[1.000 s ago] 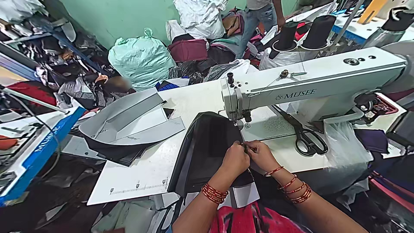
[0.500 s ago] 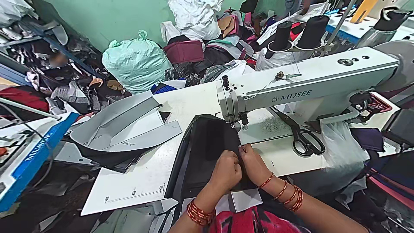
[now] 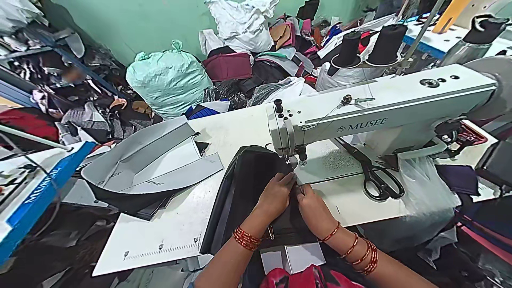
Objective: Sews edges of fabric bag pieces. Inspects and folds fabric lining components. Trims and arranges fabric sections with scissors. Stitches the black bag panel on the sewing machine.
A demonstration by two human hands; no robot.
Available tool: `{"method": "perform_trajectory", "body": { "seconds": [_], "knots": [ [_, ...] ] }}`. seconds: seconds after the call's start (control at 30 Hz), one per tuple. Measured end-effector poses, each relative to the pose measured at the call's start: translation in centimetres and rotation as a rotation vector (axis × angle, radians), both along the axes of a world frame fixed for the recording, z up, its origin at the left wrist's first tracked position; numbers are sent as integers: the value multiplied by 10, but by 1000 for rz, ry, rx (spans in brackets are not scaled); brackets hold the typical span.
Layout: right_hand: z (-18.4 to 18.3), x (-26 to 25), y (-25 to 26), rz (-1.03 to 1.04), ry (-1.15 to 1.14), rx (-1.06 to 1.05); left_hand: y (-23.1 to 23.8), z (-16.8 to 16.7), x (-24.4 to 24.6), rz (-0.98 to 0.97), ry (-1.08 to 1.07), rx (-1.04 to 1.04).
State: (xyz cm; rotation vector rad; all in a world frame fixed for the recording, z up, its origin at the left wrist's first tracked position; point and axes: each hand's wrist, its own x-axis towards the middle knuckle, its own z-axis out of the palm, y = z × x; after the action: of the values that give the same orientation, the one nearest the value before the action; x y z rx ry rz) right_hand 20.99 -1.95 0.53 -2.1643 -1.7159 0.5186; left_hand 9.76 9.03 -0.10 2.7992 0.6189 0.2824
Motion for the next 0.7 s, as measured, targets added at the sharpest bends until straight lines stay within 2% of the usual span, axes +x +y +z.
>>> {"method": "perform_trajectory", "body": {
  "seconds": [0.07, 0.37, 0.47, 0.53, 0.63, 0.7],
  "knots": [
    [-2, -1, -1, 1, -12, 26, -4, -7, -8, -3, -79, 44],
    [-7, -2, 4, 2, -74, 96, -5, -11, -10, 49, -63, 81],
    [4, 2, 17, 2, -10, -77, 2, -2, -6, 69, 59, -6],
    [6, 5, 27, -4, 5, -105, 11, 7, -1, 80, 189, -91],
    [2, 9, 39, -24, 9, -42, 26, -7, 2, 56, -6, 14],
    [10, 12, 49, -15, 34, -136, 34, -10, 3, 43, -46, 33]
  ]
}}
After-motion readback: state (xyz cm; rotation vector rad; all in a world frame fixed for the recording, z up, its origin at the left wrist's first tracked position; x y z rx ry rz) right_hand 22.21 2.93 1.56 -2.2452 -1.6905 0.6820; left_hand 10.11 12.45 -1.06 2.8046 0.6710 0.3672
